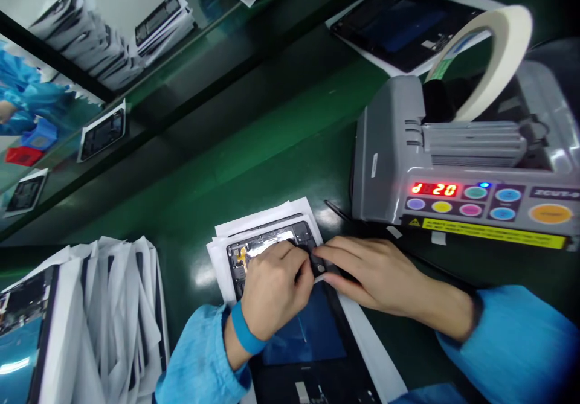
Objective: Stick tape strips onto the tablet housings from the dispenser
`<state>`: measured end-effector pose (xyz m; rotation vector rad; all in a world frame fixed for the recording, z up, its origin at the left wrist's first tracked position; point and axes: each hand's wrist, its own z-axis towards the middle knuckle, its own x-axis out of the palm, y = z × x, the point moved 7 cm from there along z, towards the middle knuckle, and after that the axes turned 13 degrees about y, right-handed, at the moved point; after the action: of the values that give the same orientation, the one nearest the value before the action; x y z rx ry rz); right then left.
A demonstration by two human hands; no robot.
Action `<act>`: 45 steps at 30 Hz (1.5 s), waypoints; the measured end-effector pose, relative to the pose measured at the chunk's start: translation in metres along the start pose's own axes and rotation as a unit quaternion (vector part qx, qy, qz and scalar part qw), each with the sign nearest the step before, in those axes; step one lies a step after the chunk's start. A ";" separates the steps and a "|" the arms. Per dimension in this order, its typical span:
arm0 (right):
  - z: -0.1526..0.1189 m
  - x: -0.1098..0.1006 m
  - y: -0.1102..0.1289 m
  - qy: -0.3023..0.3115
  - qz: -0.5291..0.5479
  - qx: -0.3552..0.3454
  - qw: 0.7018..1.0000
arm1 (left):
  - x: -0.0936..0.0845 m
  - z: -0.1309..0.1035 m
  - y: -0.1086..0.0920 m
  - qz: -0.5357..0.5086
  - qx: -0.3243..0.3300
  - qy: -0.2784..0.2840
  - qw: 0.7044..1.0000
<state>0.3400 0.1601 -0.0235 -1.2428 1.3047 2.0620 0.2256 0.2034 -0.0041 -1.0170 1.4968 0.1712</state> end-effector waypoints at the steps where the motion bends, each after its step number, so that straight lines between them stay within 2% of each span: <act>1: 0.001 0.001 -0.001 0.001 0.002 0.001 1.000 | 0.001 -0.001 0.000 -0.001 0.005 -0.001 1.000; 7: 0.003 0.000 -0.001 0.006 -0.007 -0.002 1.000 | 0.004 -0.004 0.001 -0.032 0.035 -0.020 0.999; 14: 0.004 0.000 -0.002 0.014 -0.001 -0.008 1.000 | 0.006 -0.005 0.001 -0.032 0.033 -0.017 0.999; 21: 0.003 -0.005 -0.001 -0.003 0.001 -0.022 1.000 | 0.009 -0.002 0.005 -0.027 0.029 -0.013 0.999; 26: -0.005 -0.005 -0.001 -0.031 0.024 -0.041 0.998 | 0.009 -0.001 -0.002 -0.007 0.043 -0.012 0.999; 29: -0.011 -0.002 -0.004 -0.037 0.039 -0.046 0.997 | -0.001 -0.023 -0.009 0.018 0.067 0.000 0.998; 31: -0.014 -0.002 -0.007 -0.048 0.038 -0.039 0.997 | -0.015 -0.050 -0.007 0.019 0.073 -0.024 0.997; 35: -0.014 -0.012 0.003 -0.098 0.017 -0.037 0.994 | -0.041 -0.100 0.027 0.027 -0.005 -0.123 0.992; 37: -0.004 -0.016 0.020 -0.107 -0.017 -0.052 0.993 | -0.042 -0.108 0.044 0.081 -0.032 -0.129 0.988; 40: 0.026 -0.015 0.051 -0.089 -0.083 -0.073 0.990 | -0.031 -0.101 0.058 0.161 -0.010 -0.090 0.983; 43: 0.065 -0.004 0.070 -0.068 -0.131 -0.078 0.986 | -0.019 -0.093 0.068 0.176 0.006 -0.069 0.982; 45: 0.087 0.007 0.073 -0.061 -0.154 -0.075 0.983 | -0.013 -0.092 0.073 0.164 0.009 -0.075 0.984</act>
<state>0.2436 0.1988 0.0227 -1.2688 0.8546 2.0021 0.1075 0.1950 -0.0037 -0.7203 1.5160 0.4563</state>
